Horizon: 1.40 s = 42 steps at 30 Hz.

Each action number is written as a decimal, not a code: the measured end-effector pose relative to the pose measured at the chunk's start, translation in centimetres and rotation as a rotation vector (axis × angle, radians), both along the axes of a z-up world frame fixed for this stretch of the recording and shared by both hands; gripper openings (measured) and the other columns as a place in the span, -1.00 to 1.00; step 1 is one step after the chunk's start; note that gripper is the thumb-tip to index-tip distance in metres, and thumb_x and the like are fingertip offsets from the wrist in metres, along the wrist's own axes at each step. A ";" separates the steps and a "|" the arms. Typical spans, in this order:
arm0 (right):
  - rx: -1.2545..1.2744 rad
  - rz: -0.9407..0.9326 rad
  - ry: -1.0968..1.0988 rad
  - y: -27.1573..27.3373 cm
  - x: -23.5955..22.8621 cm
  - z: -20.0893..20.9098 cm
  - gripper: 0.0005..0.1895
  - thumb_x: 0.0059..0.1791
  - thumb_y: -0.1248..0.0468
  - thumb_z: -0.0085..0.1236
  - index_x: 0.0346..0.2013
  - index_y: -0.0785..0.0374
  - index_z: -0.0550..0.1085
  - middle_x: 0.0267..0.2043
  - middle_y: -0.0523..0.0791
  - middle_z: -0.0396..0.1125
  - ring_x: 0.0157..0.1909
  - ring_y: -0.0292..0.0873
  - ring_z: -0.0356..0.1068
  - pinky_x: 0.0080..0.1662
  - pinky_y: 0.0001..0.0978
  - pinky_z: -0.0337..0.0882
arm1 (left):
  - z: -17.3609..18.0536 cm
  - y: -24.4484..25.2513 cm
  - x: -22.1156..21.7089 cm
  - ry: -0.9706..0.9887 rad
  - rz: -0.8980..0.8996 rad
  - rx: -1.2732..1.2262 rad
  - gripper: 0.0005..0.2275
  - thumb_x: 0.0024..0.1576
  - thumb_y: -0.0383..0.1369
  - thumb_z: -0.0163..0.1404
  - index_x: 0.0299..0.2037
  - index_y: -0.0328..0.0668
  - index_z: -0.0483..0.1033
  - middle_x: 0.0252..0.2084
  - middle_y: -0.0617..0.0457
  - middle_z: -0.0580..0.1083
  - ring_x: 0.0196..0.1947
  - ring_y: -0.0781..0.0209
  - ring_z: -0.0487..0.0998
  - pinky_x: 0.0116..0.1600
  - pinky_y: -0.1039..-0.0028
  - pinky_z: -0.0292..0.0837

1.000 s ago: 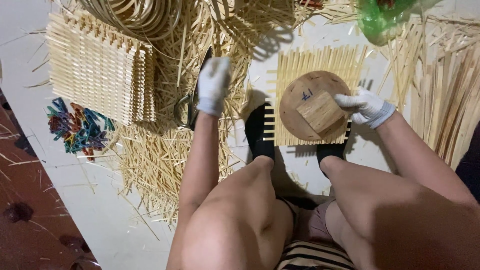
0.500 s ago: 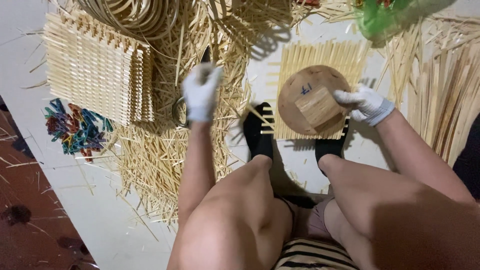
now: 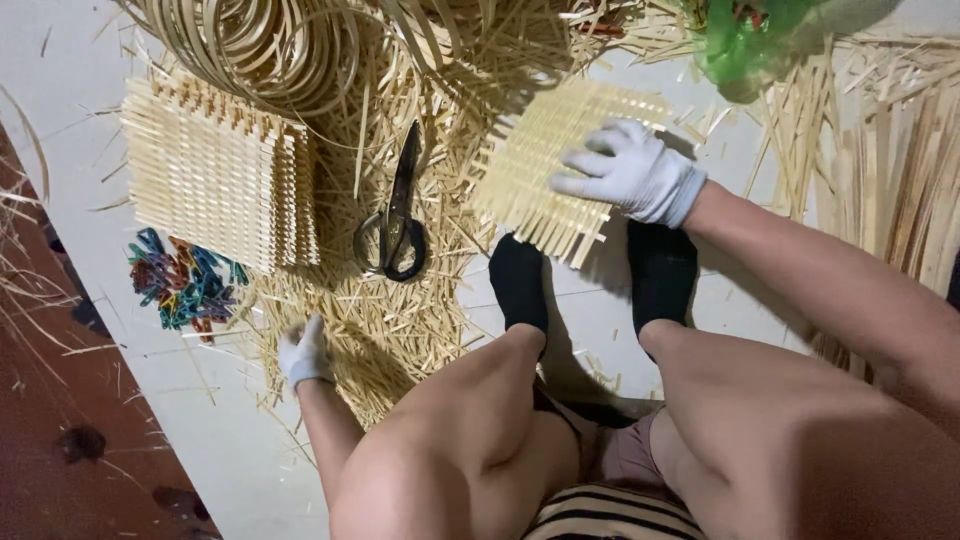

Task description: The recorder is weaving a small basket or tray using thin bamboo strips, starting from a flat woven base and shaping the sides around a wooden form.

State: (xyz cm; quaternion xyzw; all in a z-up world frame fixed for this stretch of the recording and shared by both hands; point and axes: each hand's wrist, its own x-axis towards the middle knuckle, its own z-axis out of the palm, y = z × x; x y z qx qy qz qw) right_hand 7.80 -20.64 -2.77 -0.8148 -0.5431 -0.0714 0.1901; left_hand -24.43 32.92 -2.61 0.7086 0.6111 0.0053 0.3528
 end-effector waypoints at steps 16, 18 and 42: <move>-0.379 0.200 0.003 -4.8 -1.4 -3.3 -0.18 -0.16 0.28 0.03 0.39 -0.37 0.21 0.45 -0.24 0.10 0.37 -0.08 0.20 0.32 0.08 0.23 | 6.0 -13.9 9.6 -0.350 -0.471 0.930 -0.75 0.12 -0.43 0.07 0.01 -0.11 0.52 -0.03 -0.02 0.53 0.05 0.07 0.52 0.37 0.15 0.30; -0.502 0.183 -0.020 -3.8 -2.1 -1.6 -0.12 -0.17 0.28 0.06 0.43 -0.40 0.19 0.46 -0.26 0.05 0.40 -0.10 0.16 0.32 0.06 0.21 | 5.9 -18.4 11.9 -0.334 -0.772 0.976 -0.85 0.11 -0.43 0.10 -0.14 0.01 0.61 -0.21 0.08 0.61 -0.09 0.14 0.57 0.34 0.09 0.27; -0.509 -0.681 0.899 1.1 1.9 2.2 0.38 -0.43 0.09 0.63 0.51 -0.02 -0.05 0.33 0.16 0.00 0.25 0.30 0.25 0.21 0.01 0.36 | -3.7 -31.3 32.1 -0.181 -1.180 -0.272 -0.36 -0.06 -0.44 0.35 0.23 -0.09 0.30 0.19 -0.05 0.48 0.18 -0.03 0.51 0.28 0.30 0.39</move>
